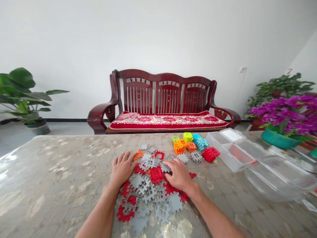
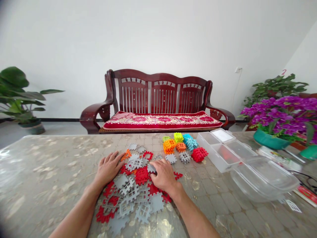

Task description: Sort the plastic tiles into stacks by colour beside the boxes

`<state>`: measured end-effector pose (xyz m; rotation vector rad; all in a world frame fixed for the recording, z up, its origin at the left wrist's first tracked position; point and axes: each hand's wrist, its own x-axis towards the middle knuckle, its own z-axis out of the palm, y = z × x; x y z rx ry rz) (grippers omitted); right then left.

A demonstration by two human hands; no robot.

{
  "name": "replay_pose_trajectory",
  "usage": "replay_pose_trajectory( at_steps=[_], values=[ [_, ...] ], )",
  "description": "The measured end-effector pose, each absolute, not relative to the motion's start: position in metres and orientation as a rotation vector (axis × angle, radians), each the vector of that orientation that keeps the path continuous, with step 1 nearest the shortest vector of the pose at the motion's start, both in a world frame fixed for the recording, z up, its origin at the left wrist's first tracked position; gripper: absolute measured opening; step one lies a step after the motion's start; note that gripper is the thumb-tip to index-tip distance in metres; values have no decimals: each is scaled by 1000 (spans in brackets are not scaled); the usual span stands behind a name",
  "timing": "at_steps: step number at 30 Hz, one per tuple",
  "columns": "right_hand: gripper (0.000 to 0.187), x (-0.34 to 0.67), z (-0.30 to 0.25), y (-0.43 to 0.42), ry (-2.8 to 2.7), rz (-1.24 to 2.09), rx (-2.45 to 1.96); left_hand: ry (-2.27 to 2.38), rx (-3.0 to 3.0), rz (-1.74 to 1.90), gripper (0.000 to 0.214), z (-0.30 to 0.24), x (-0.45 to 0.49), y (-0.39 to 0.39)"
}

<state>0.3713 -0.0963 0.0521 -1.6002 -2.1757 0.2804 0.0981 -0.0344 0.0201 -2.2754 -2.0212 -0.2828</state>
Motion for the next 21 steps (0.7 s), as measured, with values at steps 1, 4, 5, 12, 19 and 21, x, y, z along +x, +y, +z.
replay_pose_trajectory(
  at_steps=[1, 4, 5, 12, 19, 21],
  values=[
    [48, 372, 52, -96, -2176, 276, -1606, -2020, -2276, -291, 47, 20, 98, -34],
    [50, 373, 52, -95, -2170, 268, -1620, -2020, -2278, -311, 47, 19, 98, -34],
    [50, 374, 52, -95, -2172, 269, -1621, -2021, -2279, -313, 47, 19, 98, -34],
    [49, 377, 57, -94, -2199, 269, -1680, -2040, -2286, -318, 48, 19, 97, -34],
    [51, 376, 58, -96, -2187, 251, -1685, -2019, -2286, -347, 47, 20, 98, -34],
    [53, 377, 58, -95, -2143, 232, -1685, -2018, -2290, -347, 47, 20, 97, -34]
  ],
)
